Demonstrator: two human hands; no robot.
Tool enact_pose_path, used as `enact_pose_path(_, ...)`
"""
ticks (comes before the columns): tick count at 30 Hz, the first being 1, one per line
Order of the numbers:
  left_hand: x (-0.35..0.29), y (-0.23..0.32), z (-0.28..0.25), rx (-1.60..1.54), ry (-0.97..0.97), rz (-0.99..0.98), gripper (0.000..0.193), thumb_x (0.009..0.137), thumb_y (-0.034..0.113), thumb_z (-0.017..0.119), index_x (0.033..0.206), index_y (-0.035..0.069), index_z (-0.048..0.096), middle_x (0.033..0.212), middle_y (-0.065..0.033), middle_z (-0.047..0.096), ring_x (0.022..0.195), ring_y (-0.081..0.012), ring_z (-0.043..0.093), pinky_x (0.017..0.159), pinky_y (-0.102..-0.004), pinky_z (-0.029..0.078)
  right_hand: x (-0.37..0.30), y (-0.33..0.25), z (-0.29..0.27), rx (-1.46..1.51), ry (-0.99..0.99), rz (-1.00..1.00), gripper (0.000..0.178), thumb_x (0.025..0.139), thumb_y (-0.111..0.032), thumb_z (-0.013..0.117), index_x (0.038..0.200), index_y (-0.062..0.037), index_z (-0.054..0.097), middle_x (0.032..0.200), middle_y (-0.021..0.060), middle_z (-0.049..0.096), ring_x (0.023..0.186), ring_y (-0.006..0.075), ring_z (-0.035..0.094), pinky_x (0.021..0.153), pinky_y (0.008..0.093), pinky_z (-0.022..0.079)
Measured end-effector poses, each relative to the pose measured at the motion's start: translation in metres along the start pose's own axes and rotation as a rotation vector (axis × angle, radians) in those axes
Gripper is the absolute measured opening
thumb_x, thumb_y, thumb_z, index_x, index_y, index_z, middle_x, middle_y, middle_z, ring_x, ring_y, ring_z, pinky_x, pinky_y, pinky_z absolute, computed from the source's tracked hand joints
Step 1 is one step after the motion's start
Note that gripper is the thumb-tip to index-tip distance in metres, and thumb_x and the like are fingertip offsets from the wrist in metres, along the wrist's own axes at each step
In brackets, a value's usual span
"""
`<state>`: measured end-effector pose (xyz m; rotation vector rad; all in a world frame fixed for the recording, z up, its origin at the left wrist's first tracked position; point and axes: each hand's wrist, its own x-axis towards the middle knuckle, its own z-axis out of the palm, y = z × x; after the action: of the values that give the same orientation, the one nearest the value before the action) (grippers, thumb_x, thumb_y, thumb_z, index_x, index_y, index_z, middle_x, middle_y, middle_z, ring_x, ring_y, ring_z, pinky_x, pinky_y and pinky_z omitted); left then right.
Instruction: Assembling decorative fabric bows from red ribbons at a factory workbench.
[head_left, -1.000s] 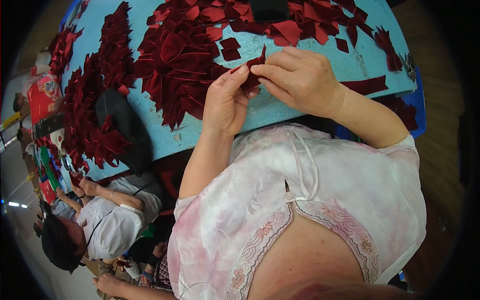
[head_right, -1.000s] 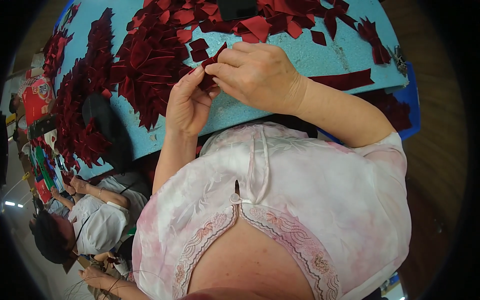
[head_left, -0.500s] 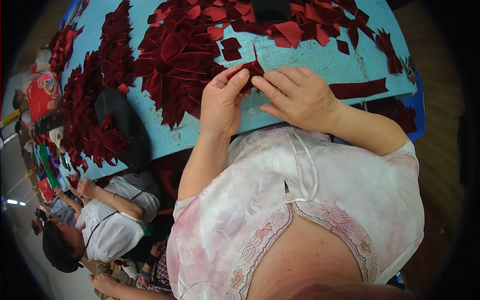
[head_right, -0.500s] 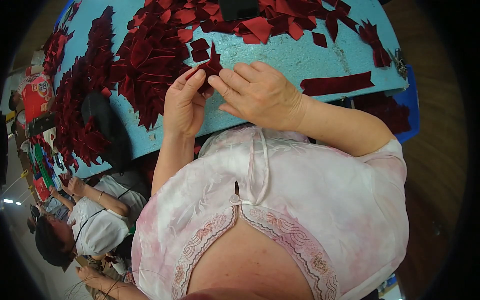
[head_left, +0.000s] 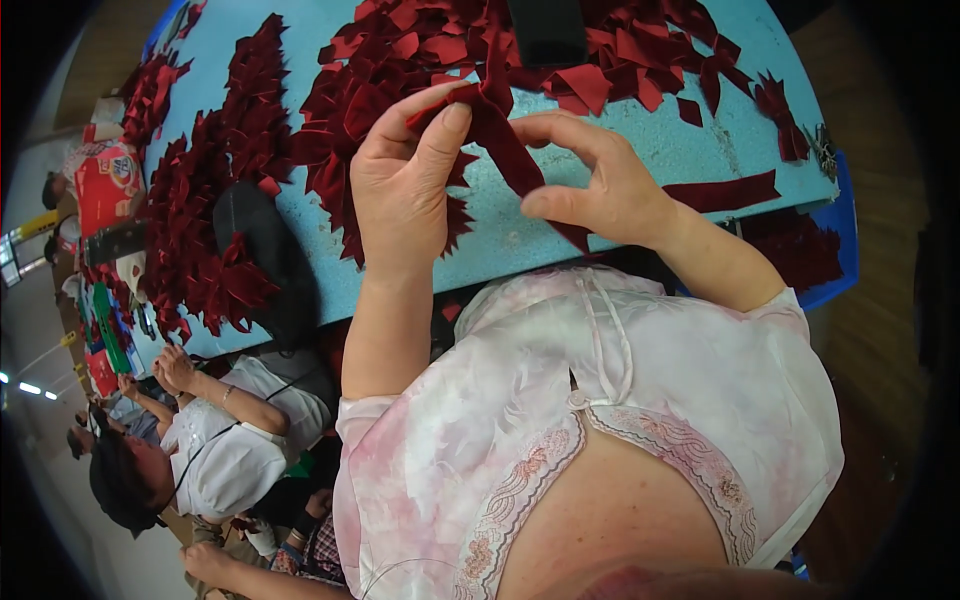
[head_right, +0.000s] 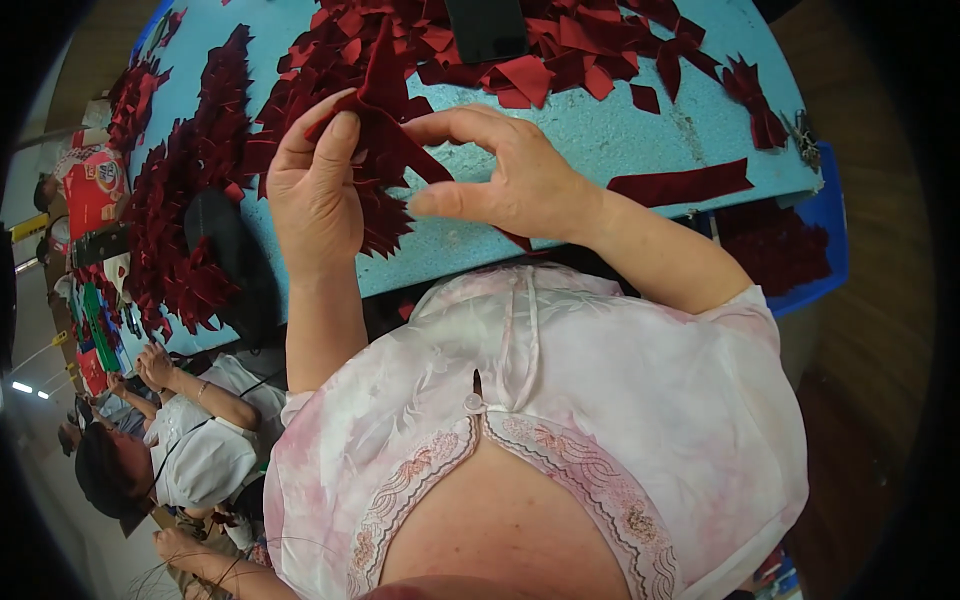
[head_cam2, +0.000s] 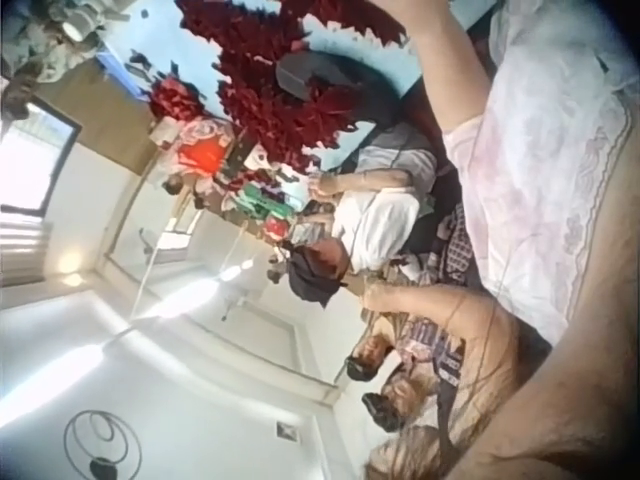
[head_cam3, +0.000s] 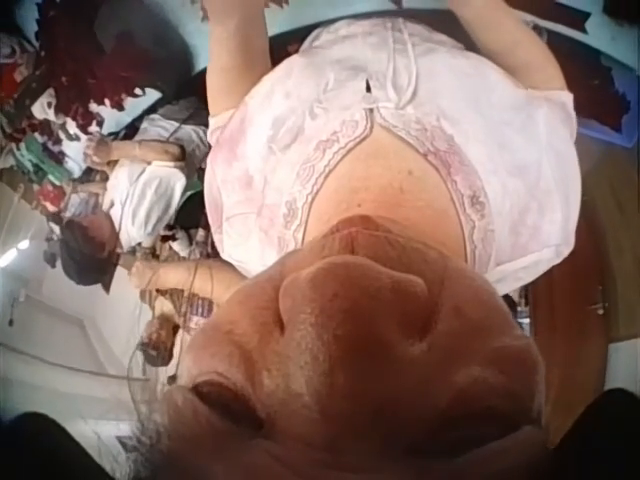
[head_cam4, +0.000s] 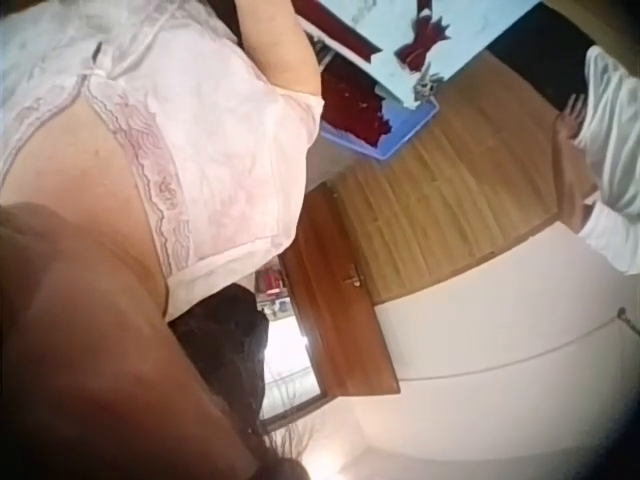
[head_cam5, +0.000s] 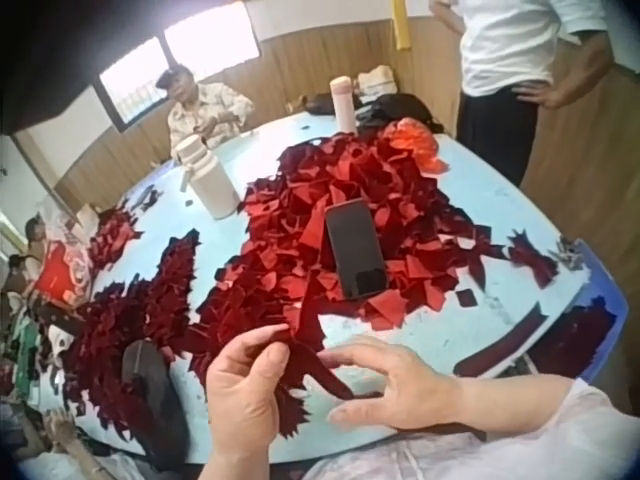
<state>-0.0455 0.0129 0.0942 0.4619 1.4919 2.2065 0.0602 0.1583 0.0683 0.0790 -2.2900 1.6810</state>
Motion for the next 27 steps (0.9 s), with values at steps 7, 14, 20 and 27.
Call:
enact_pose_path(7, 0.01, 0.021, 0.011, 0.024, -0.006, 0.076, 0.025, 0.085, 0.011, 0.067, 0.105, -0.002, 0.063, 0.09, -0.0037, 0.067, 0.075, -0.0067, 0.06, 0.067, -0.0188, 0.048, 0.012, -0.004, 0.011, 0.688, -0.05, 0.239, 0.037, 0.081, -0.018, 0.07, 0.112, -0.0034, 0.056, 0.118, 0.0082, 0.057, 0.102, 0.0142, 0.054, 0.092, 0.0316, 0.042)
enact_pose_path(14, 0.012, 0.028, 0.008, 0.011, -0.004, 0.021, 0.023, 0.085, 0.012, 0.067, 0.104, 0.001, 0.064, 0.088, -0.0041, 0.067, 0.076, -0.0077, 0.061, 0.066, -0.02, 0.048, 0.012, -0.006, 0.011, 0.993, -0.192, 0.378, 0.028, 0.082, -0.014, 0.067, 0.106, -0.0031, 0.058, 0.101, 0.0076, 0.063, 0.094, 0.0158, 0.058, 0.089, 0.0316, 0.044)
enact_pose_path(20, 0.008, 0.027, 0.005, -0.238, -0.061, -0.159, 0.019, 0.086, 0.011, 0.065, 0.103, 0.002, 0.063, 0.09, -0.0039, 0.067, 0.076, -0.0082, 0.061, 0.064, -0.0201, 0.047, 0.009, 0.017, 0.01, 0.927, -0.183, 0.382, 0.025, 0.082, -0.014, 0.066, 0.104, -0.0032, 0.059, 0.095, 0.0057, 0.064, 0.09, 0.0159, 0.06, 0.087, 0.0311, 0.045)
enact_pose_path(27, 0.002, 0.019, 0.001, -0.259, -0.09, -0.266, 0.019, 0.086, 0.011, 0.064, 0.102, 0.001, 0.063, 0.09, -0.0036, 0.067, 0.077, -0.0085, 0.06, 0.063, -0.0204, 0.045, 0.017, 0.032, 0.005, 0.758, -0.104, 0.388, 0.017, 0.084, -0.008, 0.065, 0.1, -0.005, 0.061, 0.094, 0.0023, 0.064, 0.087, 0.0107, 0.06, 0.083, 0.0252, 0.047)
